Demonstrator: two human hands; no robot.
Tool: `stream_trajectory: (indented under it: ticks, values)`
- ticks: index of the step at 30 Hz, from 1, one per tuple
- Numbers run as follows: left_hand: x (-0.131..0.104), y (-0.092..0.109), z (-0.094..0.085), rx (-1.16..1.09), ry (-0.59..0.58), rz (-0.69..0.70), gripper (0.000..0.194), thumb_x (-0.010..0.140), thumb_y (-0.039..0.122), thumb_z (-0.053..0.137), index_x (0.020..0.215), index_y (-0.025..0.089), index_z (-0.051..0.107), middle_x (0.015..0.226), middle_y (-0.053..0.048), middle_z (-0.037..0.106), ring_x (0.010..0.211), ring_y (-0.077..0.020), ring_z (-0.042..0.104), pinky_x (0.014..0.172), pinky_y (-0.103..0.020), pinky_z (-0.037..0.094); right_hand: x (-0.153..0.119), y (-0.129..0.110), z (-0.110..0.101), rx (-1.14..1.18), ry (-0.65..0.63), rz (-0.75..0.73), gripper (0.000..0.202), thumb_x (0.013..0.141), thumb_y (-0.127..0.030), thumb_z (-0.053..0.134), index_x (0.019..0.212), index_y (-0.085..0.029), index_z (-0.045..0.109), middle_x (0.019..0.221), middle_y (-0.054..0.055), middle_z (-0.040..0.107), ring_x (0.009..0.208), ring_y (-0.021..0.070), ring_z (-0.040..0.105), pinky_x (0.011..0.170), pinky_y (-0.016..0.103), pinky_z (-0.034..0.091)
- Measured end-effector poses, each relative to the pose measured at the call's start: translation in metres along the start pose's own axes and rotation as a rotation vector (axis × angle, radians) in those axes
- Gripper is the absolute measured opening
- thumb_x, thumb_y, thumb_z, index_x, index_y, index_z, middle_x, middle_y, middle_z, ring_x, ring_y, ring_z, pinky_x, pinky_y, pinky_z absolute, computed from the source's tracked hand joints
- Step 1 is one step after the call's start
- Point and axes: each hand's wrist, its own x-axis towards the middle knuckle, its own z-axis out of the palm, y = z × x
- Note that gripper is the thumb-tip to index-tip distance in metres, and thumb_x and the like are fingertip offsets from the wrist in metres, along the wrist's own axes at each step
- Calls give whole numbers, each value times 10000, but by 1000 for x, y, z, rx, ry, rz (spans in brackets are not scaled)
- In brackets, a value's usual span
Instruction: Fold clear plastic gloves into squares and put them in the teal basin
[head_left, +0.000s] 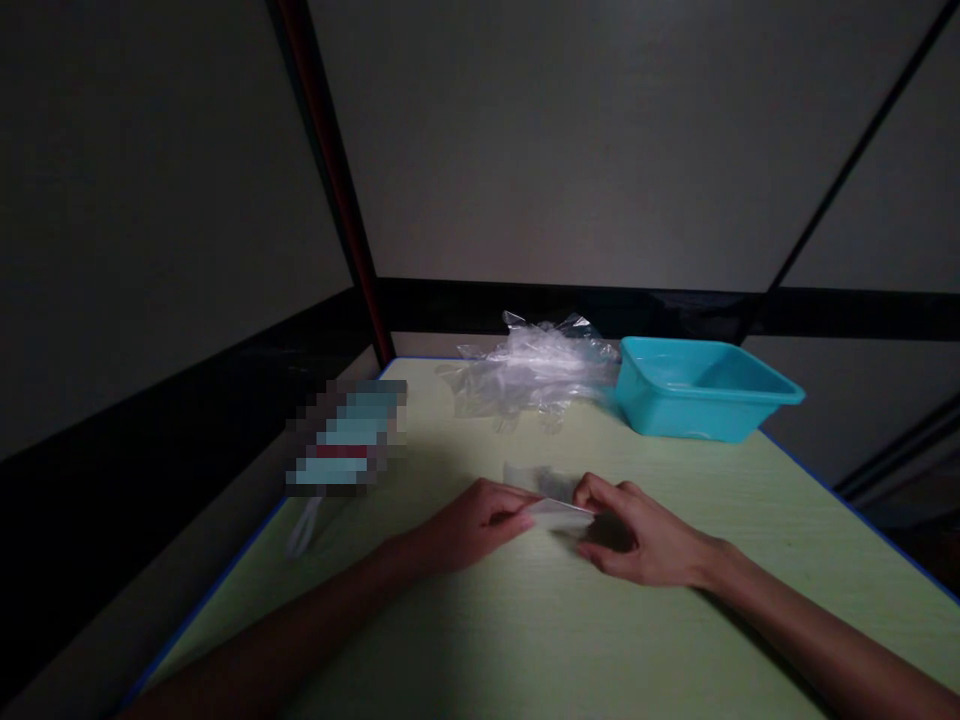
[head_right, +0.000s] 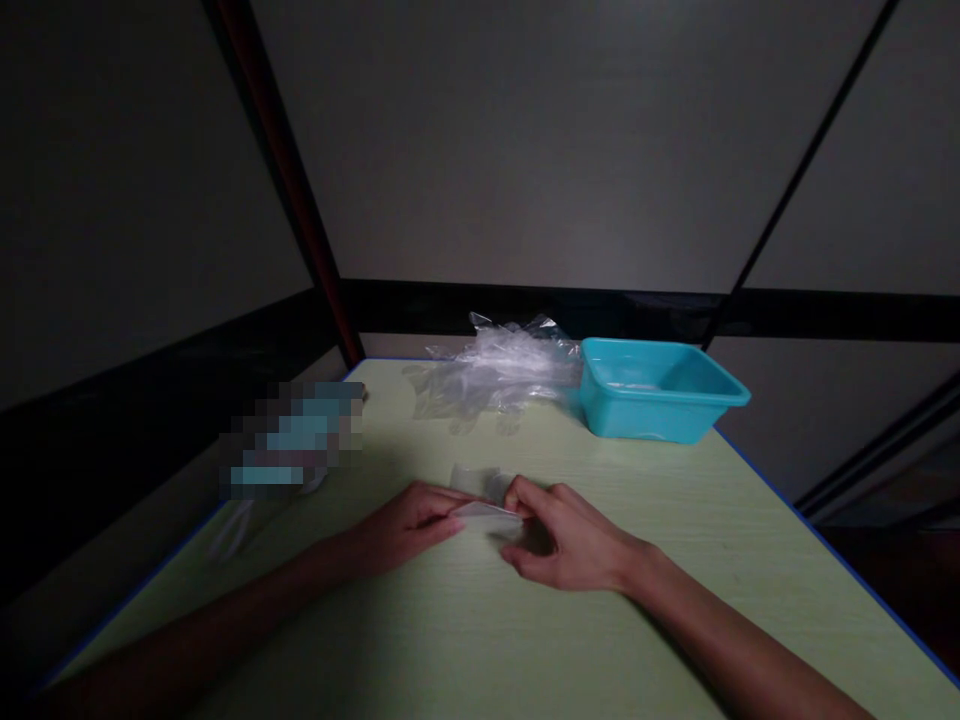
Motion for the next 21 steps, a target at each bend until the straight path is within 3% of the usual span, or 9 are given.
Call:
stream_trajectory:
  ticks: [5, 13, 21]
  values:
    - [2, -3, 3, -83, 64, -148, 319, 820, 358, 399, 760, 105, 583, 617, 19, 482, 586, -111, 429, 519, -186, 314, 4, 2, 3, 100, -13, -6, 99, 783, -265, 494, 828, -177, 490, 621, -38, 473, 519, 89, 431, 469, 195, 313]
    - [6, -3, 8, -184, 201, -239, 350, 767, 403, 410, 516, 160, 375, 520, 50, 245, 483, -77, 272, 436, -195, 181, 10, 3, 2, 216, -14, 44, 158, 808, -283, 478, 736, -151, 528, 560, -45, 434, 467, 70, 383, 419, 182, 275]
    - [8, -10, 10, -426, 269, -320, 362, 730, 431, 486, 507, 161, 393, 505, 46, 312, 501, -89, 336, 464, -197, 245, 14, 9, 6, 356, 12, 90, 203, 803, -290, 477, 649, -158, 457, 572, -55, 324, 508, 75, 310, 438, 196, 240]
